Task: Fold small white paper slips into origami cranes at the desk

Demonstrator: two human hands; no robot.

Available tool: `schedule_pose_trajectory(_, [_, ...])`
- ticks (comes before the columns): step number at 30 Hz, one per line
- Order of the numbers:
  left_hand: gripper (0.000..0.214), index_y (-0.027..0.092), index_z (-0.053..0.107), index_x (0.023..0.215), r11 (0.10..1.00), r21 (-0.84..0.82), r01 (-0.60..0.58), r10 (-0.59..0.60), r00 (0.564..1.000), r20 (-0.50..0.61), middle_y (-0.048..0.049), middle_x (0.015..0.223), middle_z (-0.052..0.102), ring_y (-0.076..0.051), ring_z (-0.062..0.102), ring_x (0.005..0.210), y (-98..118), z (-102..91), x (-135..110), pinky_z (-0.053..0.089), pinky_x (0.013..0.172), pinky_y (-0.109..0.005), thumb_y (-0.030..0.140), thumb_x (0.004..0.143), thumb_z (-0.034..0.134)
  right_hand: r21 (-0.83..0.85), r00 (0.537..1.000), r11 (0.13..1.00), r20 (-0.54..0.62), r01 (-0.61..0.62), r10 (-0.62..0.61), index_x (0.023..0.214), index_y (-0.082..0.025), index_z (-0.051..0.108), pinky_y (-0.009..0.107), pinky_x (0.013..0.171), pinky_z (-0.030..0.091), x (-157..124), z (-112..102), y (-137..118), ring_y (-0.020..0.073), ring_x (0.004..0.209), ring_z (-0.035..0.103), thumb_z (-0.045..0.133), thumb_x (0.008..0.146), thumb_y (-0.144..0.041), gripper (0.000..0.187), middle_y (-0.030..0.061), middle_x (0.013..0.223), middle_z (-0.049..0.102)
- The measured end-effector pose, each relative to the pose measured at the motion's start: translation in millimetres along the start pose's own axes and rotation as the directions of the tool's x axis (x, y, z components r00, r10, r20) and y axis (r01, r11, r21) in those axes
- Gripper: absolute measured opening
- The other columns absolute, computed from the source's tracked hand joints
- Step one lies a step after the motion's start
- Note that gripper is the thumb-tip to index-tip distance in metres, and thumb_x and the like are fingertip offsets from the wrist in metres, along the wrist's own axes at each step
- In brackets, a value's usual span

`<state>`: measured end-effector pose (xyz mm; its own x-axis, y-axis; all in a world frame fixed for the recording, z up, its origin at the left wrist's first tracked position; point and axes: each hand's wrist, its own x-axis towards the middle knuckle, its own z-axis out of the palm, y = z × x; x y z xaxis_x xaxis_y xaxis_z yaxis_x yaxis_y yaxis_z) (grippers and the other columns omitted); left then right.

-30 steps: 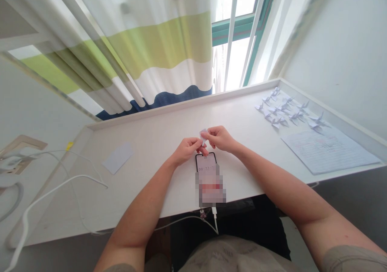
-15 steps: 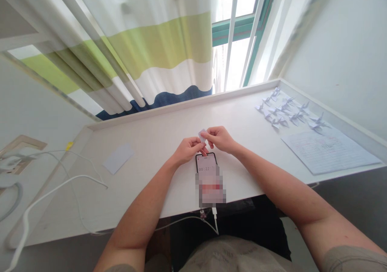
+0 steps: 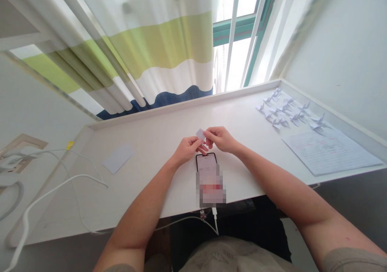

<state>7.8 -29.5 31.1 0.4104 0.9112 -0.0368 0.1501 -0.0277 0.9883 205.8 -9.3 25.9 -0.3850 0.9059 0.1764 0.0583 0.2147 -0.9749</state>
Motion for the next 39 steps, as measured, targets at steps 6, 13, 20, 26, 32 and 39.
schedule_pose_trajectory(6, [0.05,0.017,0.063,0.079,0.998,0.004,-0.061,0.061,0.988,-0.143,-0.0075,0.077,0.078,-0.018,0.075,0.062,-2,5.8,2,0.048,0.061,-0.028,0.064,0.095,0.067,-0.06,1.0,0.998,-0.01,0.013,-0.013,0.069,-0.019,0.066,0.028,0.055,0.05,1,-1,1,0.0134,0.053,0.062,0.067,0.092,-0.067,0.054,0.0025,0.062,0.069])
schedule_pose_trajectory(13, [0.052,0.017,0.068,0.079,0.997,-0.007,-0.075,0.072,0.976,-0.205,-0.0069,0.07,0.077,-0.018,0.074,0.062,0,8.8,2,0.049,0.06,-0.028,0.066,0.096,0.063,-0.069,0.999,0.997,-0.027,0.036,-0.038,0.071,-0.019,0.069,0.029,0.057,0.051,1,0,0,0.0142,0.054,0.061,0.066,0.092,-0.068,0.054,0.0013,0.059,0.065])
schedule_pose_trajectory(20, [0.056,0.018,0.066,0.081,0.996,-0.058,-0.063,0.048,0.97,-0.238,-0.0053,0.072,0.075,-0.017,0.074,0.061,-6,11.5,6,0.05,0.059,-0.027,0.072,0.092,0.065,-0.122,0.981,0.985,-0.136,0.119,-0.135,0.117,-0.022,0.07,0.031,0.061,0.056,3,2,12,0.0136,0.061,0.067,0.075,0.091,-0.054,0.041,0.0017,0.092,0.071])
schedule_pose_trajectory(26, [0.061,0.019,0.061,0.073,0.995,-0.003,-0.096,0.091,0.95,-0.298,-0.0005,0.056,0.066,-0.012,0.059,0.045,-7,7.6,6,0.042,0.051,-0.025,0.077,0.091,0.064,-0.4,0.937,0.861,-0.012,0.314,-0.348,0.135,-0.029,0.073,0.037,0.077,0.062,2,-7,14,0.0159,0.076,0.066,0.061,0.103,-0.036,0.034,0.0056,0.105,0.071])
schedule_pose_trajectory(32, [0.059,0.02,0.061,0.072,0.997,0.029,-0.077,0.082,0.967,-0.241,0.0007,0.051,0.063,-0.011,0.055,0.043,-5,1.0,4,0.042,0.05,-0.025,0.075,0.091,0.065,-0.374,0.936,0.861,0.062,0.344,-0.347,0.133,-0.03,0.073,0.039,0.082,0.063,-1,-5,12,0.0194,0.087,0.069,0.061,0.102,-0.037,0.034,0.0069,0.11,0.071])
schedule_pose_trajectory(39, [0.056,0.017,0.064,0.076,0.999,-0.04,-0.017,0.009,0.98,-0.198,-0.0033,0.065,0.071,-0.012,0.062,0.047,-6,1.1,7,0.041,0.048,-0.025,0.072,0.088,0.072,-0.29,0.977,0.937,-0.014,0.198,-0.211,0.093,-0.023,0.065,0.04,0.08,0.061,-1,2,10,0.0201,0.079,0.072,0.068,0.097,-0.04,0.018,0.0049,0.089,0.075])
